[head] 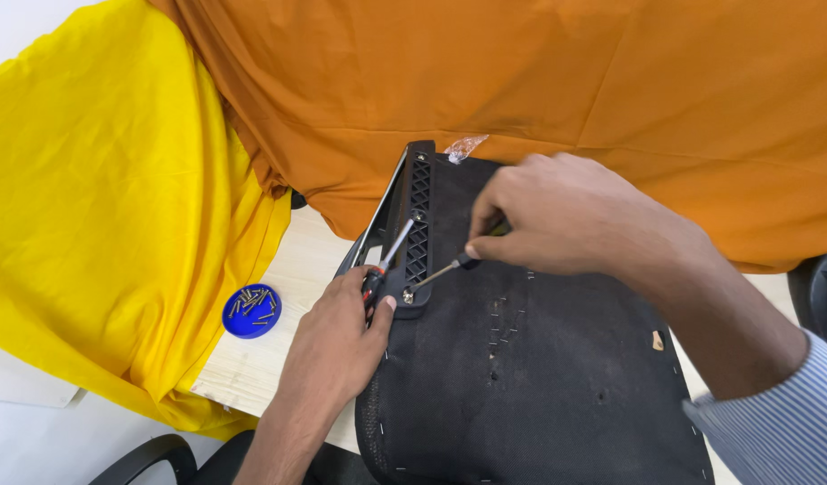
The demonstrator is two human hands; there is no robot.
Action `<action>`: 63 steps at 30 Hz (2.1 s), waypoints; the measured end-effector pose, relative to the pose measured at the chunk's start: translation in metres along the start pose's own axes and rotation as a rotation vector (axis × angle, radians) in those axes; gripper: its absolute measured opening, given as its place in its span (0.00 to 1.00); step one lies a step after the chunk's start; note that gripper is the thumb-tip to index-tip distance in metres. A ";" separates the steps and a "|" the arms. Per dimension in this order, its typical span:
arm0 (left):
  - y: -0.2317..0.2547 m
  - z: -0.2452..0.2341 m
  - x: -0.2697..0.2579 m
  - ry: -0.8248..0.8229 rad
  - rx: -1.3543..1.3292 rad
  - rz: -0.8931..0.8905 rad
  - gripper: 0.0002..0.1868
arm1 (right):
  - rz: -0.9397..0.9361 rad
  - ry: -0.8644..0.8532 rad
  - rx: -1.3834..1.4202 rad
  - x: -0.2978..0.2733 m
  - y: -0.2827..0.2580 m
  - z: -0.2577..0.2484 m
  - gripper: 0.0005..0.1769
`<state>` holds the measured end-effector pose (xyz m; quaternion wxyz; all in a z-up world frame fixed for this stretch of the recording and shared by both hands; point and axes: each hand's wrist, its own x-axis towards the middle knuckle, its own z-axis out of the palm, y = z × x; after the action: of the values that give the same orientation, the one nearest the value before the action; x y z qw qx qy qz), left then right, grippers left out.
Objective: The person uses a screwdriver to tighten screws on a black plastic bracket attached to a chair seat. They repeatedly insert and tighten screws at multiple positions along the bracket.
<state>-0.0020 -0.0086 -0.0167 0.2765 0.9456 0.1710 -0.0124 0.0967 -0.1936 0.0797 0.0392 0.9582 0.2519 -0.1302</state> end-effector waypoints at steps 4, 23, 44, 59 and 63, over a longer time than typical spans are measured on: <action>0.003 0.013 0.006 0.050 -0.122 0.000 0.20 | 0.037 0.099 0.446 0.005 0.037 0.061 0.20; 0.077 0.152 0.029 -0.395 -0.904 -0.123 0.24 | 0.281 0.217 1.203 -0.018 0.052 0.211 0.27; 0.063 0.196 -0.041 -0.691 -1.247 -0.094 0.13 | 0.298 0.670 0.102 -0.218 0.062 0.271 0.26; -0.008 0.124 -0.135 -0.697 -1.093 -0.135 0.12 | 1.328 0.408 1.909 -0.331 0.078 0.528 0.23; -0.033 0.117 -0.169 -0.666 -1.093 -0.208 0.11 | 1.225 0.486 2.144 -0.333 0.051 0.486 0.29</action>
<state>-0.1638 -0.0980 -0.1130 0.7534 0.5927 0.1485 -0.2430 -0.2695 -0.4635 -0.2979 -0.7509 0.4668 -0.4646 -0.0499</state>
